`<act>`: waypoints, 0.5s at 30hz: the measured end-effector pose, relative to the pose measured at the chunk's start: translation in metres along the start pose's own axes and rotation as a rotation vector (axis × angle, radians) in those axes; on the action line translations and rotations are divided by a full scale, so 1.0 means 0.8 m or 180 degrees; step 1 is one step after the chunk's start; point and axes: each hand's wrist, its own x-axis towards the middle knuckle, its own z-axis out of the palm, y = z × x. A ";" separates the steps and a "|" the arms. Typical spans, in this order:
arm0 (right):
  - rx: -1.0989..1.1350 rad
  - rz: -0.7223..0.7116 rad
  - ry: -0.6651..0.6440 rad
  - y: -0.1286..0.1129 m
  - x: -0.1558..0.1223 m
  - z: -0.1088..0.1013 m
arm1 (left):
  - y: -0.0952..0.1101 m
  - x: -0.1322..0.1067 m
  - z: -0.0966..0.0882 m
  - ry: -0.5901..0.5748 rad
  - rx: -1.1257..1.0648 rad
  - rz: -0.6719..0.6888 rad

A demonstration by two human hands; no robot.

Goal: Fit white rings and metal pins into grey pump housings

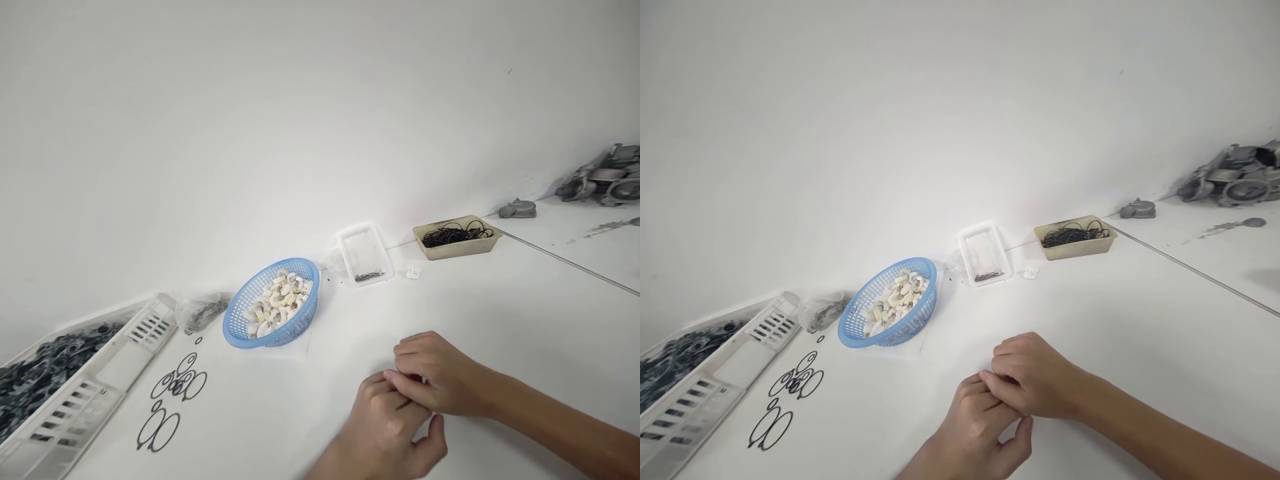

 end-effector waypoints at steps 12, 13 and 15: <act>-0.0181 0.0031 -0.0194 0.006 -0.001 0.004 | 0.003 0.000 0.000 0.0025 0.0125 0.0031; -0.0198 0.0024 -0.0194 0.006 0.000 0.003 | 0.003 -0.001 0.000 -0.0004 0.0132 0.0027; -0.0230 0.0009 -0.0184 0.005 0.000 0.003 | 0.003 -0.001 -0.001 -0.0081 0.0167 0.0007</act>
